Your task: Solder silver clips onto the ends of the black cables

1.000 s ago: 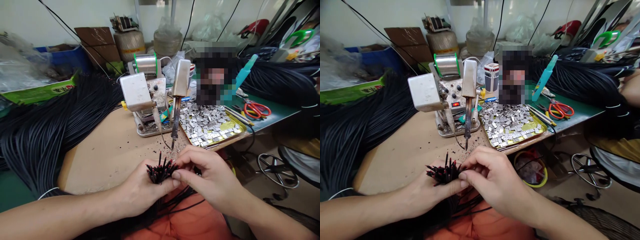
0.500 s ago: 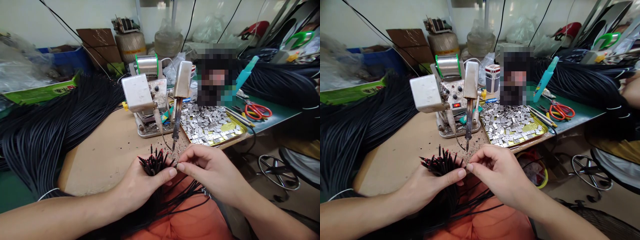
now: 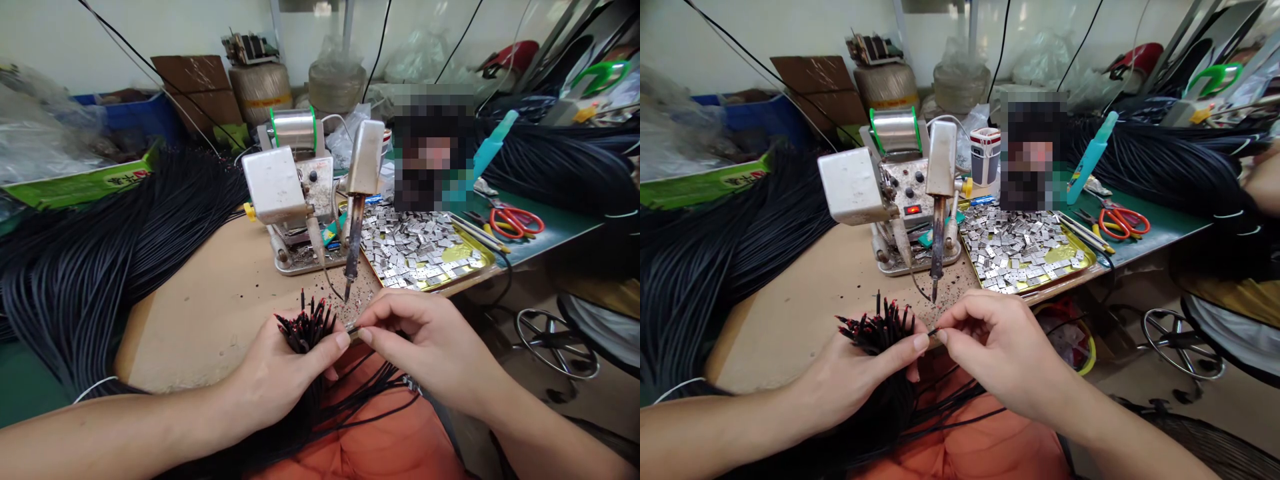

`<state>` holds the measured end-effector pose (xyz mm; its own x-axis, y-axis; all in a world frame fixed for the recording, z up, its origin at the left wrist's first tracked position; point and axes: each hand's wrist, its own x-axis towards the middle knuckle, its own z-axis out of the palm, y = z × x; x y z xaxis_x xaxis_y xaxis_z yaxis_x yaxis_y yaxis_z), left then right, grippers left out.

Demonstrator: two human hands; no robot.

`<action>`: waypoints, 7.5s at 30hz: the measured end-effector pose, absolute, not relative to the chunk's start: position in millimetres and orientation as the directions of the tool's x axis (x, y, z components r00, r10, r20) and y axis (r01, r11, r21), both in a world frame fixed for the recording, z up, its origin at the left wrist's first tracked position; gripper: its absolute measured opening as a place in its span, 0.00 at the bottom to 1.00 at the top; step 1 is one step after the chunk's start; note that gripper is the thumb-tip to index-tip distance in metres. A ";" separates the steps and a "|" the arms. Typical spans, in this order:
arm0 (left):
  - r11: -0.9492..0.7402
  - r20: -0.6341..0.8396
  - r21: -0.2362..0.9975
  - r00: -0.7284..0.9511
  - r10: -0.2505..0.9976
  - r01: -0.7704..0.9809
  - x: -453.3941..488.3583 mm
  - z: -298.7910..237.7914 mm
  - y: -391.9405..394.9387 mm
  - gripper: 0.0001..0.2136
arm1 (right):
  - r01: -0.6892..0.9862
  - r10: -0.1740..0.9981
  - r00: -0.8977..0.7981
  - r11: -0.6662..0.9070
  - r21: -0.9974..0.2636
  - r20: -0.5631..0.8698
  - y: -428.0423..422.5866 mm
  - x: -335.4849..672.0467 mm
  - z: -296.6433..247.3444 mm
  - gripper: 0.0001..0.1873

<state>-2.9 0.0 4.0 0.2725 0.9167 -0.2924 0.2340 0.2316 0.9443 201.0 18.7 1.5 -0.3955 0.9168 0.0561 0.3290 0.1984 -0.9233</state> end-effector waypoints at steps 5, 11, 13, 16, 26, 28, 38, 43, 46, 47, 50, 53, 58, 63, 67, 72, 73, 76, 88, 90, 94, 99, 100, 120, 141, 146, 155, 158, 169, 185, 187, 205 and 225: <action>0.223 -0.292 0.937 0.253 0.922 0.271 -2.9 6.9 0.3 0.11 | 0.310 0.922 -0.388 0.125 -0.942 -0.005 18.4 201.1 2.8 0.06; 0.219 -0.283 0.944 0.263 0.922 0.249 -3.6 7.0 -1.2 0.11 | 0.281 0.934 -0.350 0.037 -0.959 -0.067 17.6 200.0 4.6 0.04; 0.225 -0.282 0.948 0.269 0.921 0.224 -4.4 5.5 -1.4 0.10 | 0.191 0.933 -0.340 -0.052 -0.980 -0.116 16.3 196.5 2.1 0.03; 0.240 -0.281 0.956 0.294 0.914 0.167 -5.0 2.5 -0.7 0.09 | 0.014 0.907 -0.356 -0.236 -0.972 -0.226 13.5 188.7 -3.6 0.04; 0.300 -0.330 0.941 0.245 0.911 0.154 -5.2 -0.1 0.5 0.11 | 0.629 0.951 -0.096 0.286 -0.723 0.293 63.6 244.5 0.1 0.05; 0.329 -0.360 0.931 0.238 0.902 0.161 -5.7 1.2 0.8 0.14 | 0.770 0.957 -0.086 0.241 -0.591 0.278 77.3 259.5 -2.4 0.05; 0.349 -0.377 0.924 0.215 0.901 0.157 -7.4 1.2 3.6 0.18 | 0.833 0.938 -0.229 0.327 -0.447 0.261 85.2 259.6 -21.7 0.05; 0.372 -0.392 0.919 0.207 0.897 0.128 -7.9 -0.3 6.2 0.18 | 0.802 0.899 -0.108 0.331 -0.497 0.424 76.9 251.4 -18.1 0.06; 0.369 -0.379 0.925 0.226 0.897 0.087 -8.2 -2.0 7.9 0.18 | 0.476 0.943 0.048 0.268 -0.838 0.329 62.3 234.9 -12.2 0.01; 0.370 -0.376 0.926 0.231 0.897 0.069 -8.4 -2.9 8.4 0.18 | 0.331 0.968 0.033 0.225 -0.917 0.249 56.9 228.0 -10.9 0.01; 0.374 -0.370 0.927 0.238 0.898 0.034 -9.6 -6.4 10.0 0.17 | 0.083 0.992 -0.119 0.041 -0.996 0.031 43.9 208.1 -10.4 0.05; 0.366 -0.361 0.930 0.240 0.901 0.024 -11.6 -10.3 11.7 0.16 | 0.003 0.979 -0.185 -0.089 -0.996 -0.088 37.5 194.3 -13.7 0.07; 0.353 -0.344 0.936 0.263 0.901 0.014 -12.8 -11.5 13.2 0.14 | -0.108 0.969 -0.209 -0.157 -0.982 -0.131 33.5 184.9 -19.0 0.09; 0.347 -0.335 0.938 0.276 0.901 0.004 -12.0 -8.3 12.7 0.14 | -0.174 0.970 -0.202 -0.172 -0.970 -0.136 32.1 182.0 -20.0 0.12; 0.343 -0.329 0.939 0.281 0.902 -0.001 -10.6 -7.7 14.5 0.14 | -0.185 0.967 -0.212 -0.182 -0.966 -0.142 32.2 182.2 -18.8 0.13; 0.341 -0.329 0.940 0.268 0.905 0.002 -10.3 -8.3 15.2 0.14 | -0.179 0.966 -0.217 -0.180 -0.967 -0.139 31.6 181.5 -19.4 0.12; 0.342 -0.331 0.940 0.267 0.905 0.004 -10.5 -8.4 14.9 0.14 | -0.180 0.967 -0.215 -0.179 -0.967 -0.139 31.5 181.1 -19.6 0.12; 0.342 -0.332 0.940 0.261 0.906 0.006 -11.0 -9.0 14.1 0.14 | -0.195 0.969 -0.205 -0.180 -0.964 -0.139 31.4 179.4 -19.8 0.13; 0.362 -0.329 0.928 0.263 0.907 -0.086 -8.8 -5.7 15.9 0.13 | -0.238 0.974 -0.188 -0.169 -0.956 -0.125 30.4 177.6 -25.4 0.15; 0.374 -0.340 0.923 0.264 0.903 -0.088 -8.6 -5.2 16.4 0.13 | -0.238 0.973 -0.194 -0.168 -0.957 -0.123 30.4 177.5 -25.7 0.15; 0.385 -0.350 0.918 0.256 0.901 -0.099 -8.8 -5.8 17.1 0.12 | -0.247 0.973 -0.199 -0.169 -0.954 -0.121 29.9 177.7 -26.3 0.14; 0.383 -0.348 0.918 0.255 0.902 -0.101 -8.7 -6.4 18.2 0.11 | -0.234 0.975 -0.192 -0.158 -0.959 -0.114 29.7 178.9 -29.3 0.12; 0.380 -0.345 0.920 0.254 0.903 -0.100 -8.6 -5.9 18.3 0.11 | -0.232 0.975 -0.190 -0.157 -0.960 -0.113 29.8 179.0 -29.8 0.12; 0.370 -0.342 0.921 0.207 0.917 -0.119 -7.2 -2.0 18.2 0.12 | -0.271 0.980 -0.173 -0.141 -0.952 -0.096 29.7 176.3 -29.1 0.12; 0.354 -0.319 0.923 0.214 0.923 -0.151 -6.5 -1.8 16.5 0.10 | -0.322 0.978 -0.199 -0.118 -0.940 -0.054 28.7 176.2 -29.2 0.09; 0.354 -0.322 0.925 0.211 0.923 -0.140 -7.1 -3.1 17.5 0.10 | -0.332 0.980 -0.190 -0.117 -0.936 -0.055 28.9 175.1 -29.2 0.09; 0.354 -0.330 0.929 0.194 0.924 -0.107 -6.4 -3.1 18.0 0.12 | -0.308 0.981 -0.188 -0.105 -0.946 -0.047 29.3 174.0 -29.4 0.09; 0.353 -0.332 0.932 0.192 0.923 -0.085 -6.9 -4.1 18.1 0.12 | -0.299 0.982 -0.183 -0.103 -0.949 -0.049 28.2 174.1 -29.4 0.09; 0.403 -0.370 0.907 0.229 0.901 -0.121 -8.0 -5.9 15.7 0.14 | -0.261 0.985 -0.160 -0.100 -0.960 -0.060 26.4 174.1 -29.7 0.10; 0.425 -0.386 0.893 0.235 0.892 -0.146 -8.1 -1.9 14.8 0.15 | -0.267 0.990 -0.135 -0.081 -0.960 -0.046 24.8 174.2 -31.1 0.10; 0.419 -0.381 0.898 0.238 0.893 -0.136 -8.2 -1.4 14.7 0.15 | -0.258 0.990 -0.132 -0.085 -0.962 -0.052 23.8 174.8 -30.7 0.10; 0.413 -0.380 0.901 0.215 0.900 -0.133 -7.5 -1.2 15.5 0.15 | -0.215 0.993 -0.099 -0.077 -0.974 -0.057 23.2 173.0 -28.7 0.12; 0.408 -0.374 0.903 0.220 0.901 -0.136 -7.2 -1.5 13.9 0.14 | -0.246 0.991 -0.109 -0.097 -0.964 -0.072 22.4 173.3 -29.7 0.12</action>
<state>-7.2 13.9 -1.5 0.2195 0.9009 -0.3743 -0.1361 0.4082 0.9027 173.3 22.4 -29.7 -0.1092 0.9914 -0.0716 -0.2459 -0.0967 -0.9645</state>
